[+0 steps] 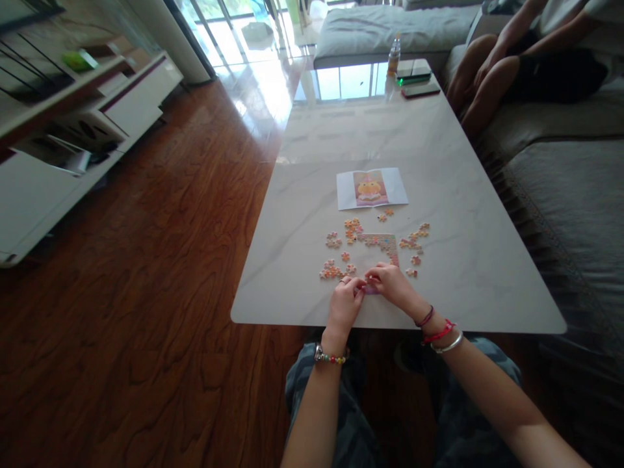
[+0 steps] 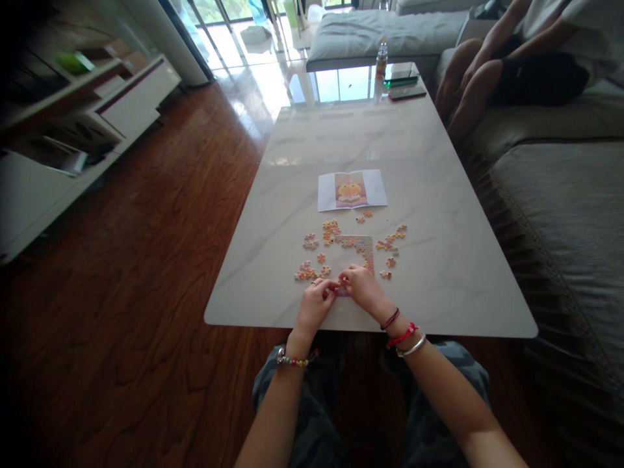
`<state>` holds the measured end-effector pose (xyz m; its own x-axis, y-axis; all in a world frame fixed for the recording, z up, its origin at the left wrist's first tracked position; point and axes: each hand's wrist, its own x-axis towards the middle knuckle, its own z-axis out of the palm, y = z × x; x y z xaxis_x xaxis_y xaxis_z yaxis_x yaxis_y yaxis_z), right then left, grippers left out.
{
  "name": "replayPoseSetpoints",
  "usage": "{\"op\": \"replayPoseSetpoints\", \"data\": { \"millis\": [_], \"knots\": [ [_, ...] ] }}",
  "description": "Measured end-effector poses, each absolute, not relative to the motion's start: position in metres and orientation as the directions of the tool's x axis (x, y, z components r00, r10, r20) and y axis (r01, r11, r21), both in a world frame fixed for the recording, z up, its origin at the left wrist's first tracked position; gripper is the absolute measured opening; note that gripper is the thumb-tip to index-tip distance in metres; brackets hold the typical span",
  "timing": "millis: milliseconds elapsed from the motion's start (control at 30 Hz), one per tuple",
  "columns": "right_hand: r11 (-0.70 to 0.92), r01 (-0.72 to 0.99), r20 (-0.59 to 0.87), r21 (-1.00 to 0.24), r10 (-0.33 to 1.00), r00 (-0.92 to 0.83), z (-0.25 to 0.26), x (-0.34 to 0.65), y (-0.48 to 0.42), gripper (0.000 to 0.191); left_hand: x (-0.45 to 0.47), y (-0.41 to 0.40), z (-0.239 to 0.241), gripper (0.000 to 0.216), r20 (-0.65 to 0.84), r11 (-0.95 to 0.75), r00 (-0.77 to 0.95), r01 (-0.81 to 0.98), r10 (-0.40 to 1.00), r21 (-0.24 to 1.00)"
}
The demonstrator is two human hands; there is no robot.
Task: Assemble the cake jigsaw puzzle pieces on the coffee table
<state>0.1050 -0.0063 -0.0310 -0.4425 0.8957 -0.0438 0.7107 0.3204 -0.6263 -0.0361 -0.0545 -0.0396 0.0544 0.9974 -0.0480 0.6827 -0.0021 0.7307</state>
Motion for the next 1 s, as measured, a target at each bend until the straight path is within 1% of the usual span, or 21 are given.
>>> {"op": "replayPoseSetpoints", "data": {
  "millis": [233, 333, 467, 533, 667, 800, 933, 1000],
  "knots": [
    [0.274, 0.648, -0.055, -0.711, 0.896, -0.44, -0.026, 0.116, 0.002, 0.009, -0.034, -0.056, -0.039, 0.011, -0.034, 0.016, 0.015, 0.663, 0.999, 0.748],
    [0.175, 0.629, -0.1, -0.758, 0.921, -0.377, -0.023, 0.121, 0.004, 0.009, -0.034, -0.055, -0.038, 0.01, -0.047, 0.028, 0.012, 0.64, 0.999, 0.768],
    [0.014, 0.568, -0.239, -0.823, 0.899, -0.368, -0.022, 0.121, 0.001, 0.015, -0.035, -0.055, -0.039, 0.01, -0.06, 0.038, 0.014, 0.624, 0.998, 0.781],
    [0.001, 0.595, -0.254, -0.804, 0.904, -0.344, -0.023, 0.118, -0.002, 0.017, -0.036, -0.055, -0.04, 0.011, -0.059, 0.036, 0.016, 0.624, 0.998, 0.78],
    [0.057, 0.692, -0.225, -0.719, 0.924, -0.309, -0.023, 0.114, -0.006, 0.013, -0.036, -0.054, -0.04, 0.011, -0.065, 0.039, 0.017, 0.628, 0.998, 0.777],
    [0.054, 0.684, -0.232, -0.727, 0.919, -0.319, -0.022, 0.115, -0.004, 0.012, -0.036, -0.054, -0.039, 0.01, -0.072, 0.045, 0.018, 0.625, 0.997, 0.779],
    [0.039, 0.695, -0.227, -0.718, 0.931, -0.287, -0.021, 0.116, -0.003, 0.012, -0.035, -0.054, -0.038, 0.011, -0.076, 0.05, 0.015, 0.625, 0.997, 0.779],
    [0.015, 0.68, -0.247, -0.733, 0.926, -0.287, -0.022, 0.116, -0.003, 0.013, -0.035, -0.054, -0.037, 0.01, -0.077, 0.051, 0.014, 0.626, 0.997, 0.778]
  ]
}}
